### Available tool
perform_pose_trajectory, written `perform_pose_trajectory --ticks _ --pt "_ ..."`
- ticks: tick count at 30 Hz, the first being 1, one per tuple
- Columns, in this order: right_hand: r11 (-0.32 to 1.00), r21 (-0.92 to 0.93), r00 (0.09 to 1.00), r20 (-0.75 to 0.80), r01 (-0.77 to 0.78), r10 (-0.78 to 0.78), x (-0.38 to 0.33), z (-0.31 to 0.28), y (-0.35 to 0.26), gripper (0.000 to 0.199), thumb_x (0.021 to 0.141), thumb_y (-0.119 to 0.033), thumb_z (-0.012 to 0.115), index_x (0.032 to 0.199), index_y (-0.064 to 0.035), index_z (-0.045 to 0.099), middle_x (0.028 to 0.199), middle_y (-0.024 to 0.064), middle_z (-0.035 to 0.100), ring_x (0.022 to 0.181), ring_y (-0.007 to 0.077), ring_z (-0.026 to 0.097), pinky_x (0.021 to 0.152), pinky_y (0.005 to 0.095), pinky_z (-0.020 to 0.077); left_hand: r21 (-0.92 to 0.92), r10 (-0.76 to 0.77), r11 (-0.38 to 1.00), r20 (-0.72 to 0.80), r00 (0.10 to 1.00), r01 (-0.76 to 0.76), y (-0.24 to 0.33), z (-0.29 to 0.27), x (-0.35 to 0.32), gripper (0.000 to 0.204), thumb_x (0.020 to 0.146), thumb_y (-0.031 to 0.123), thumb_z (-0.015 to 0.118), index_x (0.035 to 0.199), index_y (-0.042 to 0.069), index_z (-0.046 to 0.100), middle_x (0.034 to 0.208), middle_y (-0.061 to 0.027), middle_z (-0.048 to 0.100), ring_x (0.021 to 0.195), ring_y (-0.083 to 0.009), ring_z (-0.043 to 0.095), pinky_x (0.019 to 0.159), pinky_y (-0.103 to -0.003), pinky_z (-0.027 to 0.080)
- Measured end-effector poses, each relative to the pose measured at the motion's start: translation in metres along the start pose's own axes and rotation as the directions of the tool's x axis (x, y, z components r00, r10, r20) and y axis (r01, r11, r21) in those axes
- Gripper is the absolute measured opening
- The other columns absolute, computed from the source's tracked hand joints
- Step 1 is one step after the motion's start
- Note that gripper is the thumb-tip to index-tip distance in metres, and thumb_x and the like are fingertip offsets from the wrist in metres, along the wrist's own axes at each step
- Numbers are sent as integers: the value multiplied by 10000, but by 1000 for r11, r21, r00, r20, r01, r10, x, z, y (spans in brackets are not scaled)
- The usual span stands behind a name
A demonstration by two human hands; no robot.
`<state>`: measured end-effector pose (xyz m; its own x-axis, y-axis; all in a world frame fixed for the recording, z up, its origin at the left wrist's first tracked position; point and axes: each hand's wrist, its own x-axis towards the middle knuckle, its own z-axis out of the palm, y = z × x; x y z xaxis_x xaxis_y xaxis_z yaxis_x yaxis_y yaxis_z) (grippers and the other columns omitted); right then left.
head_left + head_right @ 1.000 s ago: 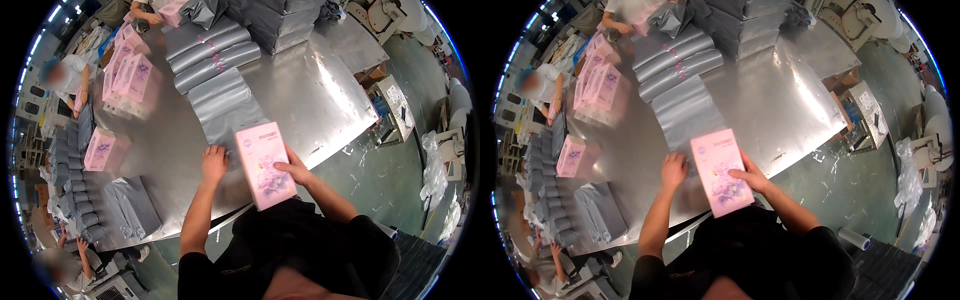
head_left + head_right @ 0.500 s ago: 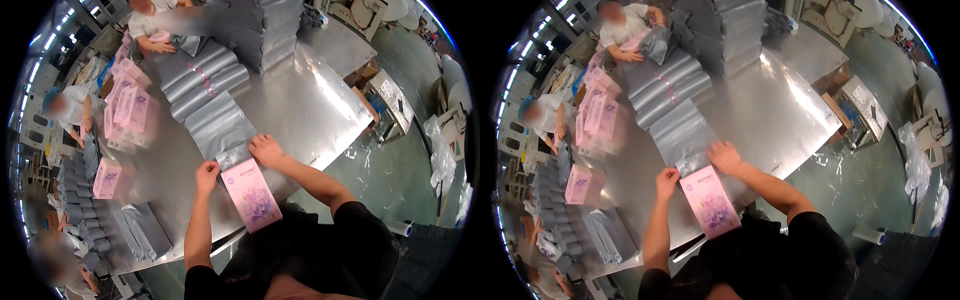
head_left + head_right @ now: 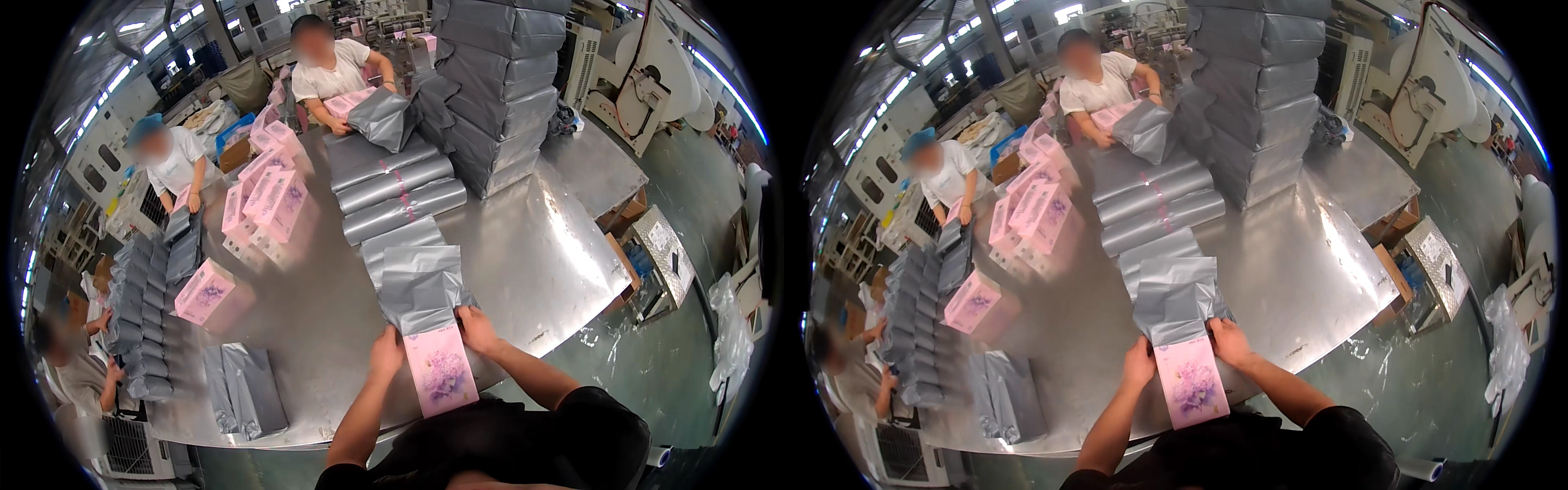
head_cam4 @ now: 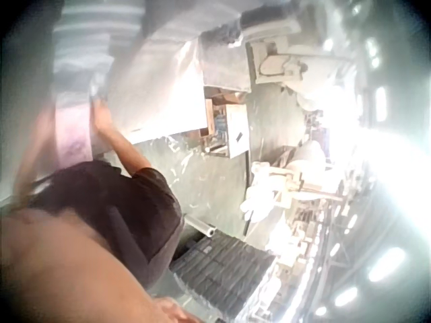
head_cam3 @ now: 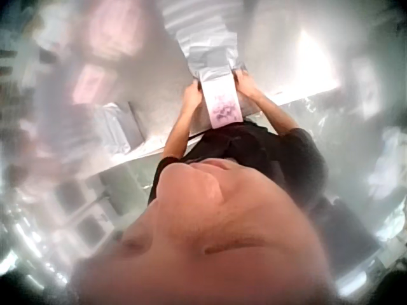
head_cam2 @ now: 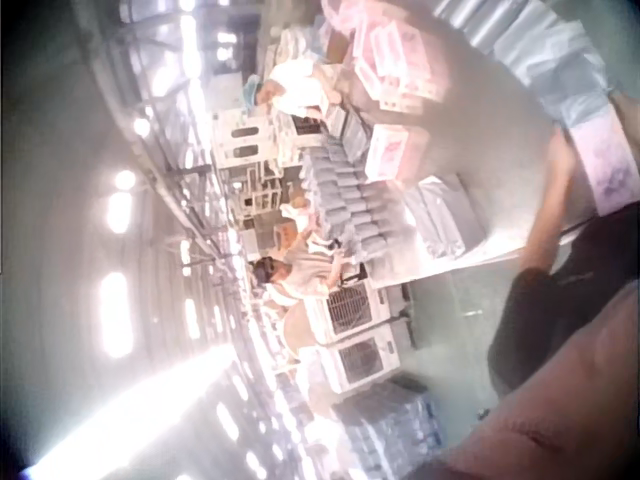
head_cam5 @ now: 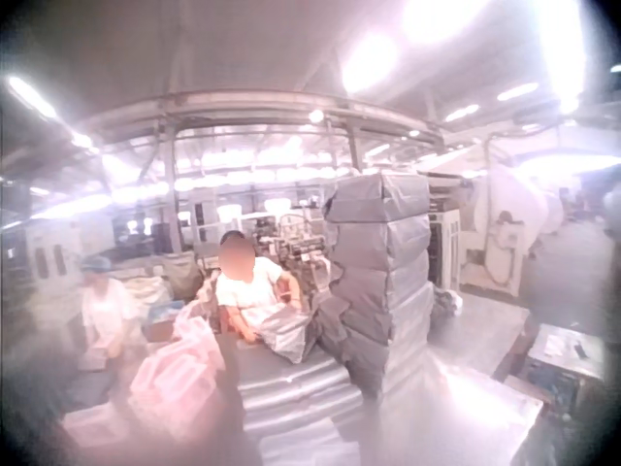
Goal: The person places pink boxes into gray poly mailers on a metal table, folds the top of the mailers, and stacks them. Other workers are visible in the background performing similar tasks.
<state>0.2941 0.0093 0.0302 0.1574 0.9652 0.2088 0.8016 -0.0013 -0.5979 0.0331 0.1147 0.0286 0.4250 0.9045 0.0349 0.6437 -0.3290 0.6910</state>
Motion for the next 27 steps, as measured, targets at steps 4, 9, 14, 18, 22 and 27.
perform_pose_trajectory --ticks 4,9,14,18,22,27 --pt "974 129 877 469 -184 104 -58 -39 -15 220 931 -182 671 1079 -65 560 1021 194 665 1033 404 639 921 473 501 -107 155 987 368 917 -123 -45 15 -128 219 838 112 622 1040 39 663 1045 -232 702 1003 -444 672 840 -529 533" --pt "909 287 907 381 -302 181 -55 -46 -26 226 905 -150 721 1071 -75 588 975 106 687 958 252 689 863 393 538 -313 -127 919 346 930 241 -4 -10 -108 147 813 62 673 949 8 660 927 -158 701 864 -297 677 763 -417 547" --pt "979 133 953 281 -153 110 -84 -52 -28 164 927 -191 720 1030 -94 637 921 96 702 855 294 707 755 400 575 -629 -344 645 267 900 434 -22 32 -106 145 877 51 689 995 16 613 750 -63 641 647 -137 612 585 -315 494" --pt "874 8 849 234 485 -473 -59 -12 -85 214 905 -205 652 1071 -76 694 1015 109 704 880 328 704 742 453 577 -581 -312 764 48 949 281 -31 54 -113 108 907 76 684 962 20 610 720 -40 624 629 -127 591 575 -314 479" --pt "963 -251 728 678 95 105 4 38 -68 271 971 -259 552 1092 -104 738 1011 161 738 893 380 721 817 484 570 -529 -314 795 56 948 295 -36 50 -115 59 941 74 669 918 28 642 731 -15 622 611 -105 565 560 -283 457" --pt "969 30 917 318 243 -240 -25 46 -76 246 953 -267 662 1141 -124 730 1066 119 737 921 345 713 821 457 583 -819 -420 419 209 883 393 -3 26 -123 58 988 74 665 1009 21 677 765 -23 648 595 -85 548 520 -238 433"
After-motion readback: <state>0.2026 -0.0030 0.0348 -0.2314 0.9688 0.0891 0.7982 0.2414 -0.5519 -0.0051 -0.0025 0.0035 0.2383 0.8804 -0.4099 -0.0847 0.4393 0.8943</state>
